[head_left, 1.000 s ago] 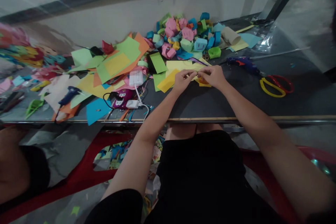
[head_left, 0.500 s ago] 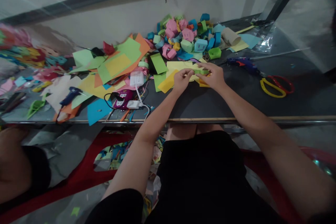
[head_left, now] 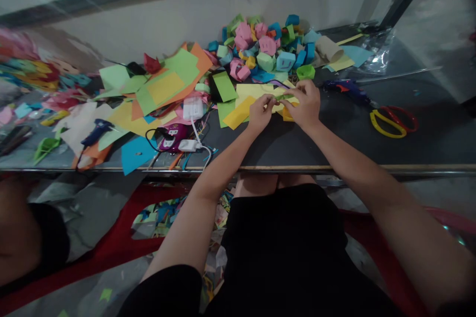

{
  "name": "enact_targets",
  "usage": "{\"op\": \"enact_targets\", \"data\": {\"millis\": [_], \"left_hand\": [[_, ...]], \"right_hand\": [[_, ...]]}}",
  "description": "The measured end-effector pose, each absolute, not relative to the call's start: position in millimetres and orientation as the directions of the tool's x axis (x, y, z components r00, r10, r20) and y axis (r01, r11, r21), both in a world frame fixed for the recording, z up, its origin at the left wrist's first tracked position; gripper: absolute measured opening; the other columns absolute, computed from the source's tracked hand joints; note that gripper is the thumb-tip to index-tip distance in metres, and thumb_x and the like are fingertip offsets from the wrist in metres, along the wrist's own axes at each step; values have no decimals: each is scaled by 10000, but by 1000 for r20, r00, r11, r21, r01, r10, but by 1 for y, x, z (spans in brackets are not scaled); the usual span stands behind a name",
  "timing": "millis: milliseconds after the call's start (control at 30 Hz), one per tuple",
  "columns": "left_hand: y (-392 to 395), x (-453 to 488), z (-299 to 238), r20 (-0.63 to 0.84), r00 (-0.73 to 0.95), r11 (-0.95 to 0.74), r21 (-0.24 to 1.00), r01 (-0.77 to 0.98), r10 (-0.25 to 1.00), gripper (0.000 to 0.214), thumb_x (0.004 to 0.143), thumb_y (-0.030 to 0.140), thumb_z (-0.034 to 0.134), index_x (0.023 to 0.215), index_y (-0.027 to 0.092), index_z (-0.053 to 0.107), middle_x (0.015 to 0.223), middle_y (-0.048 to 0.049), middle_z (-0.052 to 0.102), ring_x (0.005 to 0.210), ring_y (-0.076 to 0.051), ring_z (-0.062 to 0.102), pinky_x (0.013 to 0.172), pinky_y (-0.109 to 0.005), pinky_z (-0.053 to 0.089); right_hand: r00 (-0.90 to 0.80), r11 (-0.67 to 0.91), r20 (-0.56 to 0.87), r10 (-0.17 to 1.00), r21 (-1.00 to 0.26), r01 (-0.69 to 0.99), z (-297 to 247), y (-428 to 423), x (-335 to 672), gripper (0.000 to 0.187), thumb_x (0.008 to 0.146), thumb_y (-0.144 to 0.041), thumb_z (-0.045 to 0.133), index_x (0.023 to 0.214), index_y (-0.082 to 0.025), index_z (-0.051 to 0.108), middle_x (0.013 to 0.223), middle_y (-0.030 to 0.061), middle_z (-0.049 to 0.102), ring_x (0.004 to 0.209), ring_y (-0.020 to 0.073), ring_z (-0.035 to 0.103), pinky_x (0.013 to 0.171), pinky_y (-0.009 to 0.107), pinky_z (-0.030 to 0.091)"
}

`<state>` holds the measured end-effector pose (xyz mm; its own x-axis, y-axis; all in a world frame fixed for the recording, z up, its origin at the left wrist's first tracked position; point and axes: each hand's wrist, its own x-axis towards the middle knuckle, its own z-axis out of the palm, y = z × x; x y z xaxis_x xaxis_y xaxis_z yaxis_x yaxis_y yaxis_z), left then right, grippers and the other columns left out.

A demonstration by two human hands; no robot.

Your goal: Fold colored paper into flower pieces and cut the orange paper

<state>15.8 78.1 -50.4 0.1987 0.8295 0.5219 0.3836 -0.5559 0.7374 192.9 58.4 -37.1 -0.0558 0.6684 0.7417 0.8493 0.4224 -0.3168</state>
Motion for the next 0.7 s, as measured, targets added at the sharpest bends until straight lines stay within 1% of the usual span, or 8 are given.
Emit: {"op": "enact_targets", "data": {"millis": [100, 233, 300, 367, 433, 500, 567, 700], "left_hand": [[75, 17, -49, 506, 198, -538, 724, 431, 839, 191, 1034, 329, 533, 943, 204, 646, 915, -45, 778, 800, -135, 705, 730, -250, 519], [74, 19, -49, 471, 187, -494, 699, 517, 862, 149, 1007, 318, 585, 965, 201, 667, 861, -41, 770, 691, -142, 680, 679, -269, 510], [74, 20, -49, 466, 194, -489, 680, 546, 864, 162, 1004, 323, 588, 992, 198, 690, 836, -43, 762, 694, -155, 683, 675, -280, 510], [74, 20, -49, 477, 202, -499, 654, 568, 855, 189, 1008, 320, 574, 1025, 196, 717, 830, -50, 758, 724, -170, 690, 690, -293, 515], [74, 20, -49, 492, 216, -514, 621, 593, 843, 213, 1012, 313, 559, 1031, 201, 740, 838, -57, 759, 767, -185, 696, 718, -307, 521], [74, 20, -49, 502, 235, -528, 592, 609, 833, 227, 1015, 310, 549, 1006, 211, 753, 864, -61, 763, 812, -194, 700, 750, -317, 527], [74, 19, -50, 510, 247, -541, 580, 609, 824, 229, 1014, 296, 545, 978, 219, 758, 903, -63, 771, 844, -194, 698, 777, -321, 529], [76, 17, -54, 541, 217, -552, 595, 584, 813, 197, 987, 246, 572, 949, 224, 764, 902, -61, 773, 838, -188, 677, 790, -318, 520]], "right_hand": [[-66, 384, 717, 694, -292, 876, -38, 56, 191, 303, 969, -511, 595, 1095, -287, 754, 1066, 94, 708, 1059, 305, 677, 938, 495, 535], [-70, 400, 638, 767, -389, 830, -38, 54, 189, 254, 972, -372, 598, 1159, -277, 742, 962, 69, 743, 956, 263, 699, 855, 418, 559], [-65, 407, 617, 784, -432, 805, -38, 55, 188, 250, 952, -339, 617, 1164, -271, 730, 1010, 63, 754, 922, 248, 701, 832, 403, 566], [-52, 412, 616, 786, -459, 787, -38, 56, 189, 253, 924, -317, 648, 1159, -259, 720, 1107, 75, 750, 919, 244, 701, 830, 400, 570], [-43, 415, 607, 794, -489, 767, -38, 58, 189, 264, 905, -290, 661, 1160, -247, 715, 1148, 83, 745, 907, 241, 704, 818, 396, 572], [-51, 420, 585, 810, -516, 747, -39, 59, 189, 253, 898, -263, 654, 1142, -243, 722, 1101, 71, 756, 867, 232, 707, 797, 388, 573], [-74, 429, 570, 819, -521, 738, -39, 58, 188, 203, 901, -249, 642, 1078, -240, 741, 1028, 59, 764, 851, 226, 711, 793, 380, 568], [-125, 492, 589, 798, -518, 700, -36, 52, 185, 143, 887, -252, 648, 961, -232, 769, 928, 55, 774, 887, 228, 722, 810, 362, 563]]}}
